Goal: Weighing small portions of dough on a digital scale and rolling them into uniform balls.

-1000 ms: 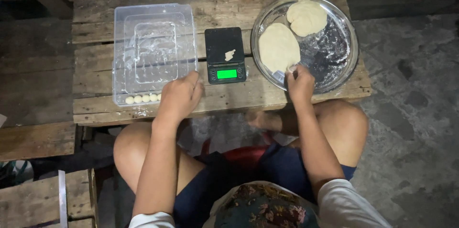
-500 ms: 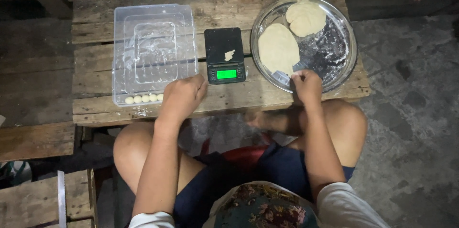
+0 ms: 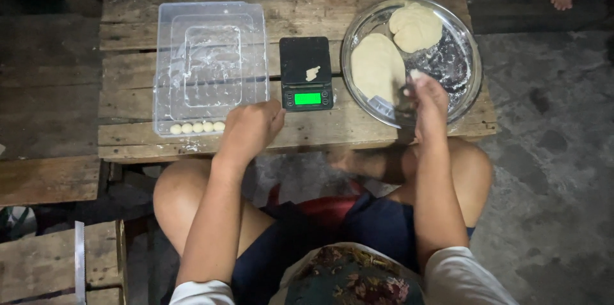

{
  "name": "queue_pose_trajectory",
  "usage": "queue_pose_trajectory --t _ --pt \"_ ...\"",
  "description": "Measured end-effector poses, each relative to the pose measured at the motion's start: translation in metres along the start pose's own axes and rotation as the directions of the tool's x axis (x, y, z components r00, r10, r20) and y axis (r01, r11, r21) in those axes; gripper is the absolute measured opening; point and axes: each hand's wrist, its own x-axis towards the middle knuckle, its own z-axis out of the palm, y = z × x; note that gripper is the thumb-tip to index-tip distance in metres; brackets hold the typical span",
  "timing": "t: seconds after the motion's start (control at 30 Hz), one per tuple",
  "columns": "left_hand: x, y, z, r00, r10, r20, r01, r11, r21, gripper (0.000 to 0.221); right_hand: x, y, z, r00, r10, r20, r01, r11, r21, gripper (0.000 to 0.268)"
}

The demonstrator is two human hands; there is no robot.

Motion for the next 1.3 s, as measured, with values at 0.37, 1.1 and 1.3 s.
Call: queue_pose_trajectory --t 0.37,1.1,1.3 --pt "0.004 -0.006 0.007 0.999 0.031 0.014 -0.031 0.999 0.032 0.025 0.019 -0.004 0.126 0.837 -0.195 0.511 0.489 0.684 -0.541 0.01" --pt "0.005 -0.007 0.002 0.99 0.112 -0.085 -0.105 0.991 0.086 0.019 0.046 0.011 0.193 0.842 0.044 0.538 0.484 0.38 -0.788 0.015" --pt "0.004 -0.003 -0.002 0.993 0.097 -0.075 -0.091 0.993 0.071 0.023 0.038 0.003 0.194 0.812 0.024 0.583 0.531 0.381 -0.757 0.017"
